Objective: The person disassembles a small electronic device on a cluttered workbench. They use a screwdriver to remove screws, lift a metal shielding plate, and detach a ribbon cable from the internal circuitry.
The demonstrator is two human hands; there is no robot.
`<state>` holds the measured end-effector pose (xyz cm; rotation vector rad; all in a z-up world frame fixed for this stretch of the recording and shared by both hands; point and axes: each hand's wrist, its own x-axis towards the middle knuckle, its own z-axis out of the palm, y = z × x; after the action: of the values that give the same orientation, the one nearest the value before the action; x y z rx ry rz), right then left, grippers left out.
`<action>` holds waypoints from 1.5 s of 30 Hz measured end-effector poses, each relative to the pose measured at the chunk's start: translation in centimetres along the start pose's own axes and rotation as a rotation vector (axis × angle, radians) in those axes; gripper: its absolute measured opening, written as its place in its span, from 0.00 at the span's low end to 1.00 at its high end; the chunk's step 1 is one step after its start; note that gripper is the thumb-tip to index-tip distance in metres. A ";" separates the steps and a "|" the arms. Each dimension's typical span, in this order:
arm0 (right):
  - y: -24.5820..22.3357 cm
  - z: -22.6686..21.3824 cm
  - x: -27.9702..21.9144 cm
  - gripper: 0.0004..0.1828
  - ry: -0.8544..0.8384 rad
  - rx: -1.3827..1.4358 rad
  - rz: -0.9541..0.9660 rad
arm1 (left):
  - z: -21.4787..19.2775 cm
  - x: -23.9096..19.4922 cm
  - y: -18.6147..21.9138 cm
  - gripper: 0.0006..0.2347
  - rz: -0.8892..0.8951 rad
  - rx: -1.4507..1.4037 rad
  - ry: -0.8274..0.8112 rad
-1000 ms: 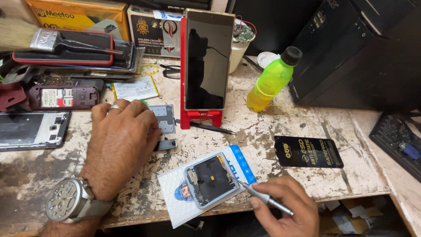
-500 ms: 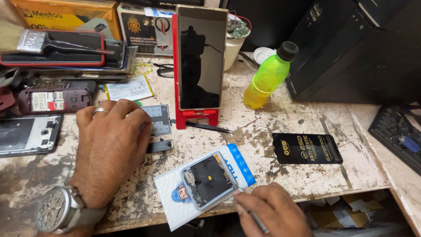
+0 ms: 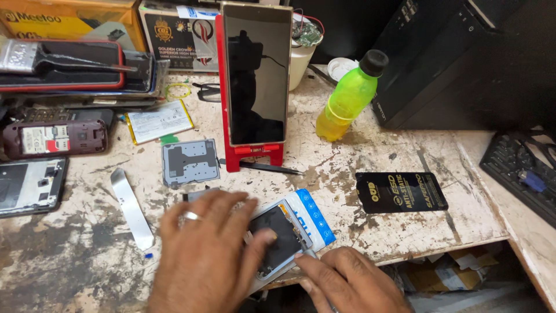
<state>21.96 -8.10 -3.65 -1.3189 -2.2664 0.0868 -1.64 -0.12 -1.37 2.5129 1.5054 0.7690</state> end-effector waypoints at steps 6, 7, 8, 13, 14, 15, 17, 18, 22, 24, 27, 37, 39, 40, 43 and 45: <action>0.5 0.2 -0.2 0.24 -0.047 -0.089 -0.124 | 2.5 -1.8 -0.5 0.35 0.154 -0.047 -0.041; 0.2 0.2 -0.4 0.24 -0.085 -0.113 -0.070 | 2.8 -1.9 -0.6 0.36 0.149 -0.057 -0.047; -0.2 0.1 -0.5 0.24 -0.122 -0.136 -0.018 | 3.0 -2.0 -0.7 0.37 0.146 -0.063 -0.054; -1.4 0.0 0.0 0.21 -0.143 -0.349 -0.166 | 3.6 -2.2 -1.0 0.38 0.131 -0.085 -0.071; -1.7 0.1 0.1 0.20 -0.204 -0.366 -0.158 | 3.7 -2.3 -1.0 0.37 0.135 -0.090 -0.065; -1.9 0.1 0.3 0.18 -0.265 -0.384 -0.151 | 3.7 -2.3 -1.0 0.37 0.139 -0.096 -0.059; -2.4 0.4 0.5 0.14 -0.209 -0.441 -0.161 | 3.9 -2.3 -1.0 0.37 0.141 -0.095 -0.065; -2.7 0.6 0.6 0.12 -0.180 -0.468 -0.167 | 3.9 -2.4 -1.1 0.37 0.139 -0.088 -0.079; -3.4 1.5 0.7 0.11 -0.201 -0.462 0.026 | 4.4 -2.5 -1.3 0.38 0.145 -0.048 -0.086; -3.4 1.9 0.7 0.10 -0.201 -0.420 0.066 | 4.6 -2.6 -1.4 0.39 0.160 -0.044 -0.070; -3.1 2.1 0.6 0.10 -0.130 -0.484 -0.001 | 4.7 -2.6 -1.5 0.40 0.166 -0.040 -0.069; -0.7 0.6 0.4 0.14 -0.513 -0.248 0.057 | 4.2 -2.5 -1.2 0.40 0.141 -0.064 -0.065; -0.2 -0.4 0.2 0.13 -0.428 -0.281 -0.266 | 4.1 -2.5 -1.1 0.40 0.135 -0.076 -0.074; -0.2 -0.3 0.2 0.13 -0.423 -0.306 -0.269 | 4.1 -2.5 -1.1 0.40 0.132 -0.081 -0.079; -0.7 0.4 0.0 0.13 -0.445 -0.331 -0.180 | 4.0 -2.5 -1.1 0.41 0.130 -0.078 -0.092; -1.2 1.3 0.1 0.13 -0.511 -0.281 0.007 | 4.1 -2.5 -1.2 0.41 0.128 -0.071 -0.094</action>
<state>20.37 -8.40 -4.42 -1.5899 -2.7821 0.1230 -1.57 -1.00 -6.18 2.5732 1.2768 0.6976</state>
